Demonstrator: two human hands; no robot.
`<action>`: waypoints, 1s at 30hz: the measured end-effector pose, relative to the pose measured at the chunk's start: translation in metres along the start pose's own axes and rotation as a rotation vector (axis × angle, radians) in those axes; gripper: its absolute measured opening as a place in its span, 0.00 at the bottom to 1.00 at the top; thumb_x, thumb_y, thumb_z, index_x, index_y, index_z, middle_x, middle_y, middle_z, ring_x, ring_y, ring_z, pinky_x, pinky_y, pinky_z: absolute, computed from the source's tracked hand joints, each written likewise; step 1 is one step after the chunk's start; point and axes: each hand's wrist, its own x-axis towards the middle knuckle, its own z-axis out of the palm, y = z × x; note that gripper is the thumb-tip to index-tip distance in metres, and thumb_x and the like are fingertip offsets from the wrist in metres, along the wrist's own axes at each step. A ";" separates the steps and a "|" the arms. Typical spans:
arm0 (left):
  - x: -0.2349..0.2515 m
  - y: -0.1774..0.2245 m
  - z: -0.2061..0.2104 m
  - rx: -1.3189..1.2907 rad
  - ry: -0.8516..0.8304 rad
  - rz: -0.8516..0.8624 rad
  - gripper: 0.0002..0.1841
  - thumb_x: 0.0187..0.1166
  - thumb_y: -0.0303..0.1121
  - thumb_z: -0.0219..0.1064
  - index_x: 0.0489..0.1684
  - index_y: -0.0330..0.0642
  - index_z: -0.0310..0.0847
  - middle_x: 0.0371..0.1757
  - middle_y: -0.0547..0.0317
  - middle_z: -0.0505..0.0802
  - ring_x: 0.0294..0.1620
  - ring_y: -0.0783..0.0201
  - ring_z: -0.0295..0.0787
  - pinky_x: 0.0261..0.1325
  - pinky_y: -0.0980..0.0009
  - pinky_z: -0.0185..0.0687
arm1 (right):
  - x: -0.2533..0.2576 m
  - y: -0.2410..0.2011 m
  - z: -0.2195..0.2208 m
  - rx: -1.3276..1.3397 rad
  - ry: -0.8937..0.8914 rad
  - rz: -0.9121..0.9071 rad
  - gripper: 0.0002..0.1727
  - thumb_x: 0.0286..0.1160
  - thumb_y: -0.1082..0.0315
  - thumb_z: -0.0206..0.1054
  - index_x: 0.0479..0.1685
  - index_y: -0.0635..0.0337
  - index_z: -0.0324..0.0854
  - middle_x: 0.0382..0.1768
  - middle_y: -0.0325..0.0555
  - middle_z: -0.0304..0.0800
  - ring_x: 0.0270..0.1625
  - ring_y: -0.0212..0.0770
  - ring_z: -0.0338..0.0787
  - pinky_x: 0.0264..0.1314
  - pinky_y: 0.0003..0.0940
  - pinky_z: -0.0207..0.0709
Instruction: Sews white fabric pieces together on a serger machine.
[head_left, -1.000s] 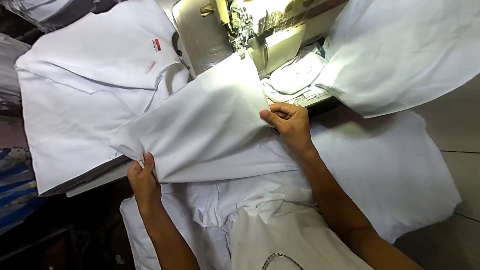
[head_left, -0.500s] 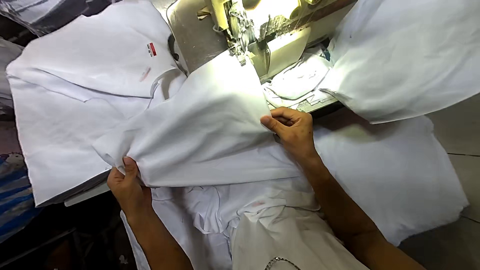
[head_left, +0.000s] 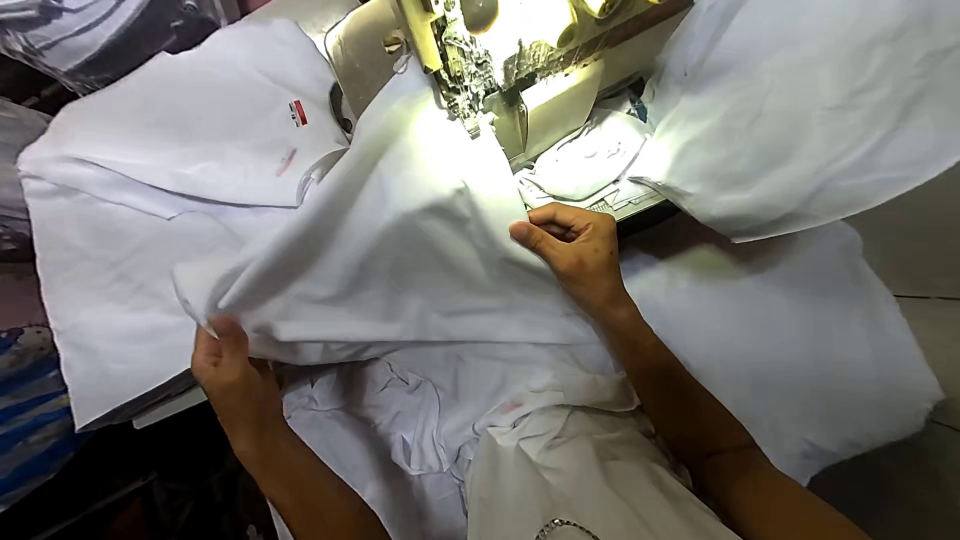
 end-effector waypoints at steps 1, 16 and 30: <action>-0.015 0.000 0.001 0.027 -0.048 -0.004 0.32 0.86 0.53 0.60 0.77 0.35 0.65 0.65 0.66 0.86 0.65 0.76 0.84 0.71 0.72 0.80 | -0.001 0.000 0.000 0.005 0.007 0.005 0.06 0.75 0.67 0.76 0.41 0.59 0.90 0.24 0.35 0.90 0.20 0.23 0.81 0.20 0.17 0.75; -0.082 0.028 0.018 -0.192 0.147 -0.233 0.12 0.94 0.31 0.45 0.56 0.45 0.76 0.40 0.77 0.95 0.43 0.81 0.93 0.52 0.80 0.91 | -0.014 0.009 -0.005 -0.010 0.047 0.074 0.07 0.74 0.65 0.77 0.44 0.56 0.89 0.26 0.35 0.88 0.20 0.25 0.80 0.19 0.18 0.72; -0.044 0.030 0.017 -0.047 0.165 -0.208 0.11 0.94 0.36 0.50 0.53 0.46 0.78 0.37 0.77 0.93 0.40 0.81 0.93 0.49 0.79 0.91 | -0.010 0.007 -0.002 -0.010 0.051 0.051 0.06 0.74 0.66 0.77 0.43 0.57 0.90 0.26 0.34 0.90 0.22 0.23 0.82 0.22 0.17 0.74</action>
